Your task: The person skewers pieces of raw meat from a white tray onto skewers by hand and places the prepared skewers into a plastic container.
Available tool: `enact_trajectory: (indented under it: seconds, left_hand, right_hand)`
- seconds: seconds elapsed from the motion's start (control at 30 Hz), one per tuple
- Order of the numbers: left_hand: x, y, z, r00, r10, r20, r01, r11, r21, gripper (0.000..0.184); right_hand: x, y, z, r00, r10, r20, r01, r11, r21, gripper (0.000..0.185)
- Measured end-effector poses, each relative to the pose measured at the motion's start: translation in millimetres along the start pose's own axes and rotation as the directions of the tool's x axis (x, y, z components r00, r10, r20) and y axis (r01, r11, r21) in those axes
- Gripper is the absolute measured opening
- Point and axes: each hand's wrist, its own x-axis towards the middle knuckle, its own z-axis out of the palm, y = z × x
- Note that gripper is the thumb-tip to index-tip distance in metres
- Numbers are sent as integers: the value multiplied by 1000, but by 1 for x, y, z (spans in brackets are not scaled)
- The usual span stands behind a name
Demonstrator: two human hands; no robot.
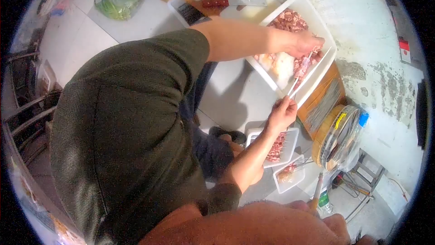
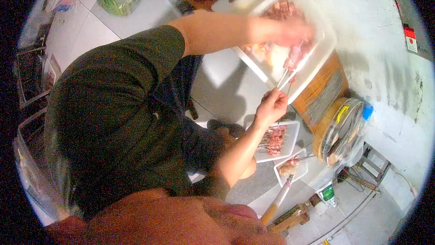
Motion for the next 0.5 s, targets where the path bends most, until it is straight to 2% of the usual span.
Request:
enact_trajectory:
  seconds: [0.1,0.2,0.33,0.5]
  left_hand:
    - [12,-12,-5,1000,13,3,-13,999,33,24]
    - [15,-20,-6,998,53,17,-52,996,-71,28]
    - [4,-16,-3,989,-27,148,21,999,38,32]
    - [-7,-15,1,976,-89,201,76,994,73,36]
  right_hand:
    - [2,2,-1,1000,1,0,-1,999,-47,20]
    - [3,4,-1,1000,8,-4,-9,999,-38,21]
    - [5,0,2,1000,26,-4,-26,1000,6,22]
    - [7,-6,6,999,37,-15,-37,999,26,22]
